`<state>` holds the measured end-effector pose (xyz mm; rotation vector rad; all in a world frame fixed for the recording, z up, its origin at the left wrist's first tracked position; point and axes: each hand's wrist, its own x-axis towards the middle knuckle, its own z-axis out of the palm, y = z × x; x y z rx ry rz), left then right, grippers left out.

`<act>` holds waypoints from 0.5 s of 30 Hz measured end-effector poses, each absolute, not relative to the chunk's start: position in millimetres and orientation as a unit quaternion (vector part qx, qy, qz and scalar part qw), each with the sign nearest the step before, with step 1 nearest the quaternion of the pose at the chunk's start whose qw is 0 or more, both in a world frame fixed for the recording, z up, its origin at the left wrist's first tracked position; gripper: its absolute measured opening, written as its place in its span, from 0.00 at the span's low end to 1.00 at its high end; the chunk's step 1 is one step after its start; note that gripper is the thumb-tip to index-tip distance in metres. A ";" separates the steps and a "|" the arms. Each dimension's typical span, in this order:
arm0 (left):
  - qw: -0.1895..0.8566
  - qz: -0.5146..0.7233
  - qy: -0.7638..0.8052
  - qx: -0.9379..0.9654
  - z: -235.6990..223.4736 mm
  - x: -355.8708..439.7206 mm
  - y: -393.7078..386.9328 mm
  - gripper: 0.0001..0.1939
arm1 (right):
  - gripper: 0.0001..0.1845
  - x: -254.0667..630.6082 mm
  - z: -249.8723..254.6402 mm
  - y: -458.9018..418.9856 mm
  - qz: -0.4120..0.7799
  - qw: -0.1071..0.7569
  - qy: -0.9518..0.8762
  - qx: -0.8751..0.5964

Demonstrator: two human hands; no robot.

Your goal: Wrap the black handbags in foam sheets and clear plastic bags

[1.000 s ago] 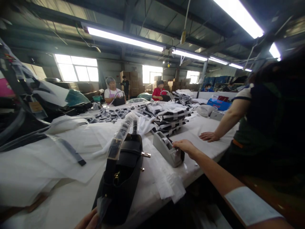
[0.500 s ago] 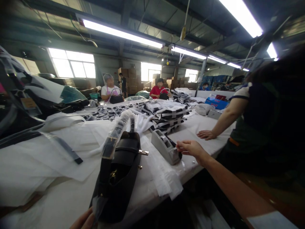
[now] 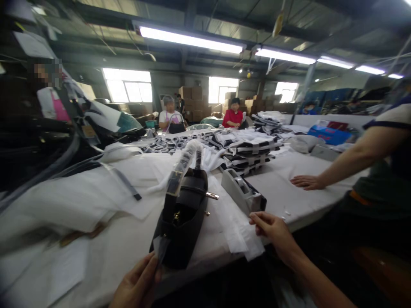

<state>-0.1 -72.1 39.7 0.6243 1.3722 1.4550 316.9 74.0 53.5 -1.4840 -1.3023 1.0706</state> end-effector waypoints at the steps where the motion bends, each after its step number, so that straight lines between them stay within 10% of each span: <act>1: 0.509 0.599 0.560 0.261 41.3 1.5 -73.4 0.31 | 0.23 303.1 58.2 60.9 0.441 0.412 -0.558 -0.570; 15: 0.269 0.652 0.629 0.326 45.4 20.5 -85.7 0.16 | 0.17 153.4 93.3 -38.9 0.552 0.345 -0.678 -0.342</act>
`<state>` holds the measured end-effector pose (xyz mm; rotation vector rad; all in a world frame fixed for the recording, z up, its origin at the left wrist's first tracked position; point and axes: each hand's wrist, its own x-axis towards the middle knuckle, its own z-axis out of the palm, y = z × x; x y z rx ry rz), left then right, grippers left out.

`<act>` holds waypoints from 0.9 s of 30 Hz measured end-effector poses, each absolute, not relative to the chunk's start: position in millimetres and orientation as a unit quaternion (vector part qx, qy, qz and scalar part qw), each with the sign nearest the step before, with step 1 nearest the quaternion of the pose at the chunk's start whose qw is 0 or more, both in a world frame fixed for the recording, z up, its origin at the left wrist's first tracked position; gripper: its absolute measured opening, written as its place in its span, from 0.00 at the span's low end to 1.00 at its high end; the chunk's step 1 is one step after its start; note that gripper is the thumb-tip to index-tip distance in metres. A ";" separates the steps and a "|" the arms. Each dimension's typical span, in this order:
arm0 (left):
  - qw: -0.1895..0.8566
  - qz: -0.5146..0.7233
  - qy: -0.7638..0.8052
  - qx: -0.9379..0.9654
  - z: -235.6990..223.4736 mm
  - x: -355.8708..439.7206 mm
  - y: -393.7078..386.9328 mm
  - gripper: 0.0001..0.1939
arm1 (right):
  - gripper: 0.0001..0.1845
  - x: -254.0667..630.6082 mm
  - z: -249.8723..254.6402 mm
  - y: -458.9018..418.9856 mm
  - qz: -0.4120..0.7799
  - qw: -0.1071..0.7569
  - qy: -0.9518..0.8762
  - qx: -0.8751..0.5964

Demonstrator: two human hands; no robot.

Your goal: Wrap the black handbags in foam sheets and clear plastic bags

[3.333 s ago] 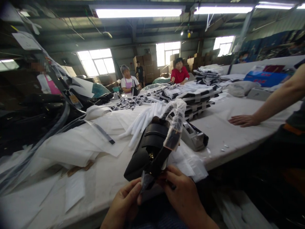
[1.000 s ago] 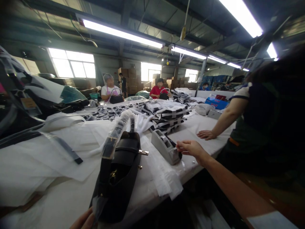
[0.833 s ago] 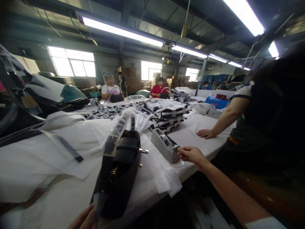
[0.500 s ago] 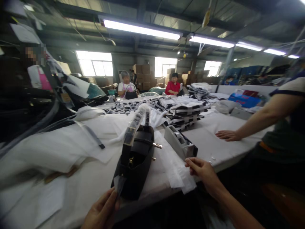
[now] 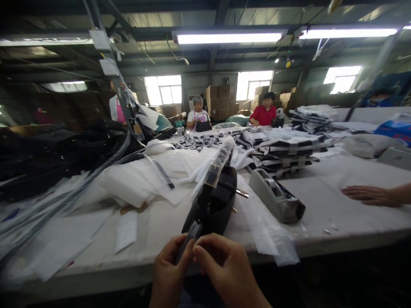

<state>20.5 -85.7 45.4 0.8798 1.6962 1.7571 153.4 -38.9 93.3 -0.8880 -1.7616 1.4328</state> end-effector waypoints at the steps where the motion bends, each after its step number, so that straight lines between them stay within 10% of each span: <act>1: 0.256 0.652 0.627 0.341 43.9 20.4 -85.8 0.15 | 0.18 149.4 92.8 -37.5 0.552 0.349 -0.673 -0.347; 13: 0.218 0.639 0.609 0.416 29.0 15.8 -85.6 0.11 | 0.24 140.1 96.2 -10.0 0.499 0.259 -0.694 -0.450; 27: 0.505 0.589 0.536 0.334 51.8 1.1 -86.9 0.26 | 0.19 162.3 90.5 -14.4 0.677 0.241 -0.603 -0.347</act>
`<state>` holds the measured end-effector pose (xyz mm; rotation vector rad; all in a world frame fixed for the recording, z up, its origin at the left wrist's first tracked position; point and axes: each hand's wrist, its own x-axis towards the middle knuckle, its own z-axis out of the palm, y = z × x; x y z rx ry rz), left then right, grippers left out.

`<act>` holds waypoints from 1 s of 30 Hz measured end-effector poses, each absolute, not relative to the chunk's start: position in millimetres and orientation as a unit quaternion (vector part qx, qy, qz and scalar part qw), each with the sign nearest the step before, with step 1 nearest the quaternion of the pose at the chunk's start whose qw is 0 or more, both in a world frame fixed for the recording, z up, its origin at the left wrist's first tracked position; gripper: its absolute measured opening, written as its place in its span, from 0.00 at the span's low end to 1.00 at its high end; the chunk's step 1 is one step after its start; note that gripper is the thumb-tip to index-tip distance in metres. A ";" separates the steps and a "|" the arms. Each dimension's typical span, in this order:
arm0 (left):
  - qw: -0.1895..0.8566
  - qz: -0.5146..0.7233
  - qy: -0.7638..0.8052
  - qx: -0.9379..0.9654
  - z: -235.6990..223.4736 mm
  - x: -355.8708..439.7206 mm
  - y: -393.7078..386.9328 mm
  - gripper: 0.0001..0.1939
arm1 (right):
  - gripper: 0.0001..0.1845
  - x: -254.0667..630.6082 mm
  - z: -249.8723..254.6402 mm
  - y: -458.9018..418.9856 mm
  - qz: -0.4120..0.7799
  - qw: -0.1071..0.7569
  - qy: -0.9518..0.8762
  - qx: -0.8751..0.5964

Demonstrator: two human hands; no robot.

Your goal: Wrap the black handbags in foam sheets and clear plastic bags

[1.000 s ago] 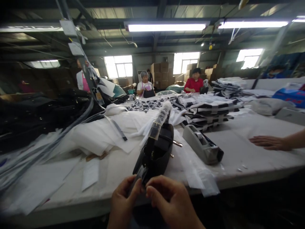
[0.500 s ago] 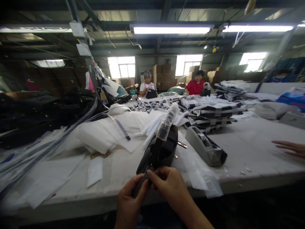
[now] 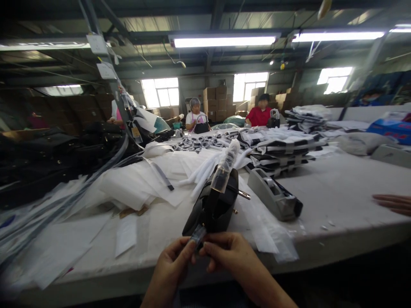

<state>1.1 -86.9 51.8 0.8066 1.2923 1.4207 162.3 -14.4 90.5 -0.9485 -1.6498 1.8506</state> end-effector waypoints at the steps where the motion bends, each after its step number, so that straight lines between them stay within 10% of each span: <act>1: 0.511 0.586 0.532 0.334 52.8 0.7 -86.7 0.26 | 0.20 162.8 90.2 -14.7 0.672 0.245 -0.601 -0.356; 30: 0.620 0.508 0.500 0.328 53.7 10.0 -83.3 0.33 | 0.20 134.4 52.2 -27.2 0.551 0.409 -0.571 -0.450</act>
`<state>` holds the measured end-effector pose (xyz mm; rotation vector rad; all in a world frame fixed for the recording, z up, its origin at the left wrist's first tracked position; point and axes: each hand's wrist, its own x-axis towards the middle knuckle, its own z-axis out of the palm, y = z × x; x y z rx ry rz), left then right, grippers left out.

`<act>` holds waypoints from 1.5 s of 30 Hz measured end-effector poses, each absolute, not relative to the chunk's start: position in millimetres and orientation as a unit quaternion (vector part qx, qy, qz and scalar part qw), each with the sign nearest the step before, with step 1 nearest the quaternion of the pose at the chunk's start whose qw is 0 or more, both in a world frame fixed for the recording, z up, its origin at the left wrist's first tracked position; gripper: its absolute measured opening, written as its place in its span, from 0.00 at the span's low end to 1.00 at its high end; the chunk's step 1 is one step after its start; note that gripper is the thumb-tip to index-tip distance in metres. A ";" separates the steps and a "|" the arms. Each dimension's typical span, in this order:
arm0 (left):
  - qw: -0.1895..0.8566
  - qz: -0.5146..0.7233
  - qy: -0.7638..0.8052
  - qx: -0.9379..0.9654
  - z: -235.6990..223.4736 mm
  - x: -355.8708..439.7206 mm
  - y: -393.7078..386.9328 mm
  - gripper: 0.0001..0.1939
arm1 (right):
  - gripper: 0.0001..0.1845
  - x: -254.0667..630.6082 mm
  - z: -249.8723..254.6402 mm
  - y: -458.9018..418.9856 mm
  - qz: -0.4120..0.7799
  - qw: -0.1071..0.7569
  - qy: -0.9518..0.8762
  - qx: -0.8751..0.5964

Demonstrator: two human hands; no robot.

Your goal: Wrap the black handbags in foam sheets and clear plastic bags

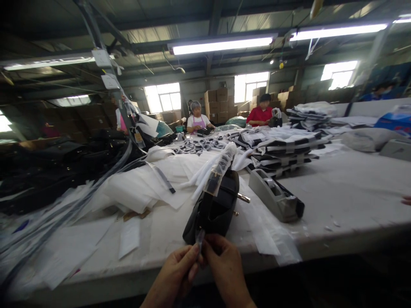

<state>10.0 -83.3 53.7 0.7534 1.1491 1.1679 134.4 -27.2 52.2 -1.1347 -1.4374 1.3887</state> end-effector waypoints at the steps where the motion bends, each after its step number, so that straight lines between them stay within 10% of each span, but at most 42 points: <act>1: 0.620 0.507 0.498 0.331 54.6 9.8 -83.9 0.32 | 0.19 133.8 52.7 -27.0 0.551 0.406 -0.572 -0.452; 18: 0.582 0.538 0.513 0.329 44.5 11.3 -86.5 0.33 | 0.12 152.4 74.0 -15.7 0.502 0.215 -0.750 -0.373; 32: 0.454 0.584 0.545 0.395 49.3 19.5 -89.5 0.32 | 0.14 121.9 145.3 11.7 -0.078 0.182 -0.978 -0.070; 45: 0.478 0.591 0.532 0.373 56.3 11.0 -91.3 0.30 | 0.14 114.9 180.5 27.5 0.143 0.043 -0.988 -0.028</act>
